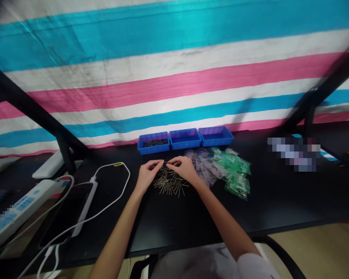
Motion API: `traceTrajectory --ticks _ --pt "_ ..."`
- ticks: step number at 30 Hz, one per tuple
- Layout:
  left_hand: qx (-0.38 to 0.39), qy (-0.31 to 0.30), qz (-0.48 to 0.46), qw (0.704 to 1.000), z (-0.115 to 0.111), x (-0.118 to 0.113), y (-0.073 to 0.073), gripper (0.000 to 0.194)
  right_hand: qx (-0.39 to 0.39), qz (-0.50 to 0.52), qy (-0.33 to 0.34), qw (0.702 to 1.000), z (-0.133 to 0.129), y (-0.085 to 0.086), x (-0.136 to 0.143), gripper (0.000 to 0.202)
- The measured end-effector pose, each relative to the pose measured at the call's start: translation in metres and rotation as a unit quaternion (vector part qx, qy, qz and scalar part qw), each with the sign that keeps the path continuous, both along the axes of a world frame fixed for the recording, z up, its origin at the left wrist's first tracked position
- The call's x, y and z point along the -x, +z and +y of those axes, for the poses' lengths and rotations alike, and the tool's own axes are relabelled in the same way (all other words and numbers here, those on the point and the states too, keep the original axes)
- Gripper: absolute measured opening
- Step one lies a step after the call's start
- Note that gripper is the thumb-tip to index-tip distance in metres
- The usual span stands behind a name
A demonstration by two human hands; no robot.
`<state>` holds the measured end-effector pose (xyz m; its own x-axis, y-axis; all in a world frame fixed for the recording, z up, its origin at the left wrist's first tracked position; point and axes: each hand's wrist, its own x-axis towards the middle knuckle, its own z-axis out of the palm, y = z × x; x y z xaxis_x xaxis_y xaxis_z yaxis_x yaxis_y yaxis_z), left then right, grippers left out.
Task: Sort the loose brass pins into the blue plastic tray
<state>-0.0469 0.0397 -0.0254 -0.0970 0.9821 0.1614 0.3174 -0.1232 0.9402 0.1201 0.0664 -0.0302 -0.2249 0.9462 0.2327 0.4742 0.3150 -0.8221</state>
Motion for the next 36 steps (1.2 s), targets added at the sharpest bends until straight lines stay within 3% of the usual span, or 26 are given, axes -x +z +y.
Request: traceTrajectory --ticks 4,10,15,20,27,32,36 --pt "0.027 -0.033 -0.025 0.999 -0.002 -0.005 0.002 0.033 0.056 0.108 0.024 0.992 -0.001 0.002 0.0 0.026" --pt "0.072 -0.015 -0.094 0.993 -0.001 -0.009 -0.002 0.038 0.047 0.164 0.014 0.985 -0.003 0.0 0.006 0.024" --pt "0.1 -0.043 -0.149 0.983 -0.002 -0.015 0.001 0.04 0.136 0.265 0.068 0.952 -0.008 0.008 0.012 0.029" --pt "0.057 -0.065 -0.166 0.982 -0.003 -0.019 0.004 0.022 0.199 0.275 0.07 0.938 -0.013 0.016 0.011 0.029" --pt "0.008 -0.039 -0.2 0.979 -0.001 -0.019 -0.001 0.016 0.237 0.294 0.111 0.919 -0.012 0.018 0.007 0.031" --pt "-0.005 -0.035 -0.213 0.976 -0.004 -0.023 0.0 0.023 0.193 0.299 0.039 0.934 -0.015 0.023 0.008 0.03" --pt "-0.019 -0.01 -0.193 0.981 -0.003 -0.02 0.0 0.03 0.158 0.309 -0.017 0.938 -0.011 0.014 0.016 0.029"
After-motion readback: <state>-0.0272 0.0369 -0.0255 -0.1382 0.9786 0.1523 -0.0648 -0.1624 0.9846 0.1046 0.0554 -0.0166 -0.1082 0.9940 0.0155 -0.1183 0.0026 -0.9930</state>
